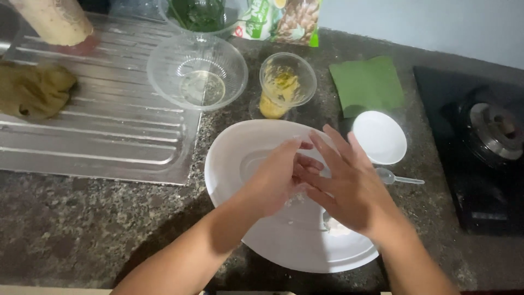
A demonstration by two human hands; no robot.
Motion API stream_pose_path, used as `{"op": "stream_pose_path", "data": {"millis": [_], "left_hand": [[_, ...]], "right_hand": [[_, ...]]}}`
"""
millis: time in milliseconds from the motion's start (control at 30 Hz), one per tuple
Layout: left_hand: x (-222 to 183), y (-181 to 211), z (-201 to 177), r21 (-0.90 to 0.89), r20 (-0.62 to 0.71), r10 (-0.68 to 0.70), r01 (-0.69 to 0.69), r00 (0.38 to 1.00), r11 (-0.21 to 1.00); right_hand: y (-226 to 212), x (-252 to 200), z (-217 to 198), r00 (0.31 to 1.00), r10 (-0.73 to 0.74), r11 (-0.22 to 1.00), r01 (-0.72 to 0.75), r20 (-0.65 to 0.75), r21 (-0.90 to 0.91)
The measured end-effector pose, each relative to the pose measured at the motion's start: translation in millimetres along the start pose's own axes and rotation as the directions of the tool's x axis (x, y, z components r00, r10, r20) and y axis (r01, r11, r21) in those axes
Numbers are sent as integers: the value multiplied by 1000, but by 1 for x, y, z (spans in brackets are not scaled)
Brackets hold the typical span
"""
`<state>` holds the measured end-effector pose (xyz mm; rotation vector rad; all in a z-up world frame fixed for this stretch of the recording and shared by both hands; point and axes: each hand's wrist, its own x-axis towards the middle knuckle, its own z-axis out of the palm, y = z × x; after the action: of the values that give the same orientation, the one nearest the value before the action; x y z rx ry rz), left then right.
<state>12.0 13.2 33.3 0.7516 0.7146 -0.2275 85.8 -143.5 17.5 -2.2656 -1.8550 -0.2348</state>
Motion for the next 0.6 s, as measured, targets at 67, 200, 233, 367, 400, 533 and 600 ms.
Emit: {"op": "stream_pose_path", "data": {"millis": [67, 200, 233, 367, 400, 533, 600], "left_hand": [[0, -2, 0, 13, -22, 5, -5, 1000, 1000], [1, -3, 3, 48, -53, 38, -35, 998, 998], [1, -2, 3, 53, -57, 37, -34, 998, 998], [-12, 9, 4, 132, -98, 150, -136, 984, 982], [-18, 12, 4, 92, -113, 185, -175, 976, 980], [23, -2, -12, 20, -23, 333, -333, 943, 943], [27, -3, -13, -54, -23, 367, -367, 930, 929]], "right_hand": [[-6, 4, 2, 1000, -13, 999, 13, -2, -48], [-14, 4, -2, 996, -66, 979, 54, -56, -196], [-13, 2, 1, 996, -63, 980, 50, -60, -193], [-10, -4, 1, 995, -96, 987, 93, -15, -132], [-9, -5, -1, 994, -109, 992, 108, -14, -62], [3, -13, -4, 993, -52, 979, 72, -109, 190], [10, -16, -4, 969, -21, 935, 107, -246, 338]]}}
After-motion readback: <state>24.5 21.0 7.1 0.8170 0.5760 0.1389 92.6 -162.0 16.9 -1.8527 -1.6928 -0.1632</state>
